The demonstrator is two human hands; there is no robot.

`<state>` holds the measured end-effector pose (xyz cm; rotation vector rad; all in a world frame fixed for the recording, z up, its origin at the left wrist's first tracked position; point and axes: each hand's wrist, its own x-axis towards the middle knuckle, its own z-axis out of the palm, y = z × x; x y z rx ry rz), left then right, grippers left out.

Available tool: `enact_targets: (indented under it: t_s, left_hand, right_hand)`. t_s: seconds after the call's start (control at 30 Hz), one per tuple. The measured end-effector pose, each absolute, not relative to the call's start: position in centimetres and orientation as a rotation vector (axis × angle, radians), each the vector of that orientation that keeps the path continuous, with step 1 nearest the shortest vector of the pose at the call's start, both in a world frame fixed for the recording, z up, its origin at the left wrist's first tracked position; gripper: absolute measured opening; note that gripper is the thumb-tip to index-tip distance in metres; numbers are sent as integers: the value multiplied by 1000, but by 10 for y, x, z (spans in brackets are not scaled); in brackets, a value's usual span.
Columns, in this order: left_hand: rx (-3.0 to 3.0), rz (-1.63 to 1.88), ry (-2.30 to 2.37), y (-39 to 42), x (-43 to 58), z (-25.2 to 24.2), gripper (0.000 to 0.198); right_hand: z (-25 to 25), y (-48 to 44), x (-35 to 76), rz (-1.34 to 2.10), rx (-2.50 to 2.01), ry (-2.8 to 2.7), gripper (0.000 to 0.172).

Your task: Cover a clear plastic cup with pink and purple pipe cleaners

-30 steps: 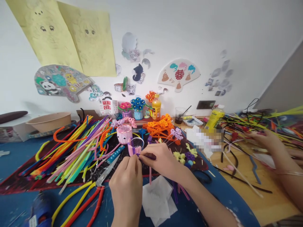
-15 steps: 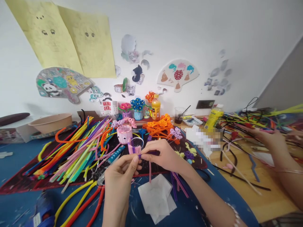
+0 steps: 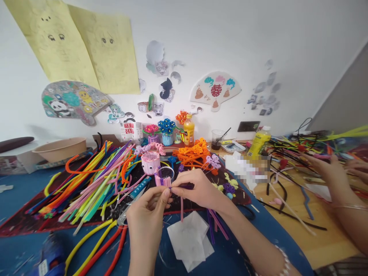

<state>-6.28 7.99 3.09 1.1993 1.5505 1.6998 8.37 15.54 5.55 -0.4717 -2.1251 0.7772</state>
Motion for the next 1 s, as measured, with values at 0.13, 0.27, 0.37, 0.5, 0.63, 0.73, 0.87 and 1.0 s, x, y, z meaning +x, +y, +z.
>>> enact_targets:
  t_s: [0.13, 0.27, 0.37, 0.5, 0.63, 0.73, 0.87, 1.0]
  left_hand:
    - [1243, 1675, 1657, 80, -63, 29, 27]
    - [1359, 1665, 1787, 79, -63, 28, 27]
    - [1333, 1701, 1801, 78, -63, 27, 29]
    - [1215, 1789, 1826, 77, -63, 29, 39]
    - [1292, 1710, 1799, 79, -61, 32, 42]
    - [1394, 1633, 1745, 79, -58, 33, 37]
    - [1339, 1646, 1579, 78, -56, 35, 34]
    - [1220, 1755, 1419, 77, -58, 36, 32]
  right_hand:
    - [53, 155, 83, 751, -457, -2143, 14]
    - [53, 155, 83, 802, -480, -2165, 12]
    - [52, 155, 82, 950, -527, -2138, 12]
    - [49, 157, 80, 1264, -566, -1902, 15]
    - [47, 162, 76, 1274, -574, -1728, 16]
    - [46, 162, 74, 1396, -613, -1562, 25]
    - [46, 161, 71, 1652, -514, -1397, 33]
    - [46, 160, 71, 1750, -507, -1347, 33]
